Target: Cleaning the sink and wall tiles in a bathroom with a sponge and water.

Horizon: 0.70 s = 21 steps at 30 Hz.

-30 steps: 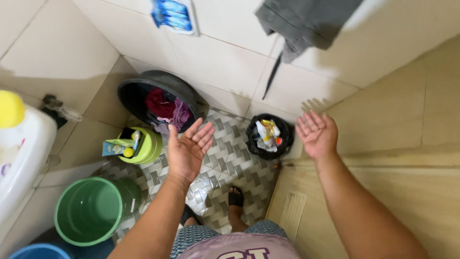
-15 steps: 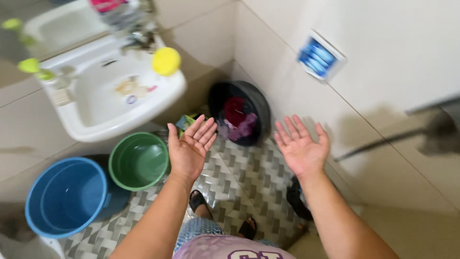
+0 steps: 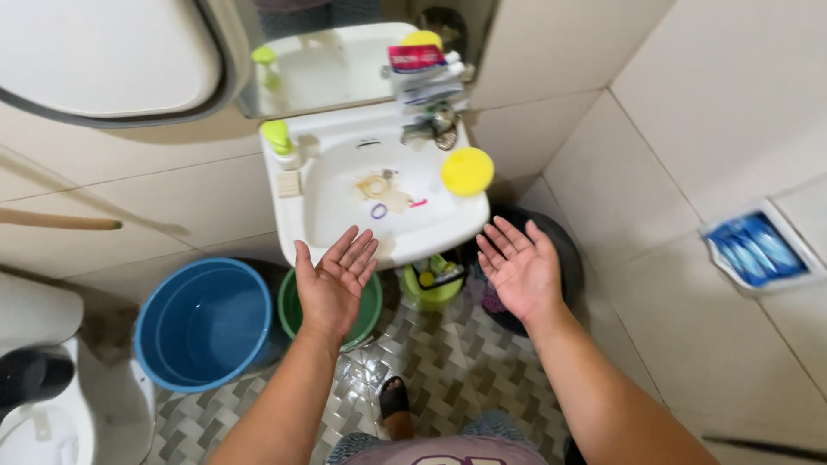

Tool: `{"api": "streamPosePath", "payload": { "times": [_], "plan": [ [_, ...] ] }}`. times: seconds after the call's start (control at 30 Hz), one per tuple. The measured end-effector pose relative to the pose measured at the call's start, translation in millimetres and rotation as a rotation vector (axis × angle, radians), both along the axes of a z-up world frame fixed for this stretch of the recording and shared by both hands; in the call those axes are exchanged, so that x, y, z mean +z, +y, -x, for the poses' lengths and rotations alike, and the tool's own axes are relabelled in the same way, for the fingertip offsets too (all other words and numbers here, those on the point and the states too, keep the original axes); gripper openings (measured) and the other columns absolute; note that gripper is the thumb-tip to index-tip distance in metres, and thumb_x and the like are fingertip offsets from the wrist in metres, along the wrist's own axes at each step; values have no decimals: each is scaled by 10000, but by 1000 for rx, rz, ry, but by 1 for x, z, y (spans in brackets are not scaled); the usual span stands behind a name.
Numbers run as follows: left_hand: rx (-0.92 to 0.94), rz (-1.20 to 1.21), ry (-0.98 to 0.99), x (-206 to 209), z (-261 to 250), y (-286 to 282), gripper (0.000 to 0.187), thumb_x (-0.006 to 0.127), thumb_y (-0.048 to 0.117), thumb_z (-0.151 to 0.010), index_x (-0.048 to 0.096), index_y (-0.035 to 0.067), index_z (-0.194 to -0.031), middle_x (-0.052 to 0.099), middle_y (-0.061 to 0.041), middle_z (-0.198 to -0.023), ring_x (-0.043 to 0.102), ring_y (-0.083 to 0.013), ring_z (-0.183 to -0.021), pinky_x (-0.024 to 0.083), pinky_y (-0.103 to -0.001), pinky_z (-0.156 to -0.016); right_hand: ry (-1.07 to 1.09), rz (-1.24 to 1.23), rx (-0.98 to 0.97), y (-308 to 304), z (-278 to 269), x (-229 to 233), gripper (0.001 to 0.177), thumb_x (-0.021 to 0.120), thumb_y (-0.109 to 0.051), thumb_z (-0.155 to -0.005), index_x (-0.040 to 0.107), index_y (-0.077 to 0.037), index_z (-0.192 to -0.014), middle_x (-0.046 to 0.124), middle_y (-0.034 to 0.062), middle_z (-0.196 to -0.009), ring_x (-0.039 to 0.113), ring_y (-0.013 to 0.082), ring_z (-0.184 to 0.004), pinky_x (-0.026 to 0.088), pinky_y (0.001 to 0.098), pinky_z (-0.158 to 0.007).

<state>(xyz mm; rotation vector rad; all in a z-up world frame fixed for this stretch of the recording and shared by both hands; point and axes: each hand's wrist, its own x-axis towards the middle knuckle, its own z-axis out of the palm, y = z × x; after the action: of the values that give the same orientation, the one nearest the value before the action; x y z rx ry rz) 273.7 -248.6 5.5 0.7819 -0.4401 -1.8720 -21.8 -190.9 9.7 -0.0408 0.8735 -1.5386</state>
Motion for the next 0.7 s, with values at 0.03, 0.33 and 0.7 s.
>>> {"api": "streamPosePath", "payload": {
  "times": [0.03, 0.33, 0.7],
  "plan": [
    [18, 0, -1, -3, -8, -7, 986, 191, 741, -957, 465, -41, -1492, 569, -231, -1478, 528, -337, -1400, 385, -439, -1156, -1, 0, 18, -15, -7, -8, 580, 528, -477, -958, 605, -57, -1350, 652, 96, -1292, 607, 270, -1212, 476, 412, -1017],
    [163, -101, -23, -50, -36, -40, 1026, 168, 767, -937, 447, -44, -1500, 558, -220, -1496, 519, -333, -1404, 366, -428, -1162, 633, -140, 549, -147, -64, -67, 335, 705, -155, -936, 660, -14, -1236, 710, 61, -1091, 676, 161, -989, 520, 301, -836],
    [436, -131, -52, -51, -36, -55, 1008, 219, 762, -939, 429, -39, -1514, 560, -216, -1490, 534, -314, -1393, 386, -420, -1161, 1632, 61, 944, -242, -84, -165, 273, 810, -277, -832, 740, -94, -1023, 756, 82, -946, 719, 207, -881, 557, 326, -814]
  ]
}}
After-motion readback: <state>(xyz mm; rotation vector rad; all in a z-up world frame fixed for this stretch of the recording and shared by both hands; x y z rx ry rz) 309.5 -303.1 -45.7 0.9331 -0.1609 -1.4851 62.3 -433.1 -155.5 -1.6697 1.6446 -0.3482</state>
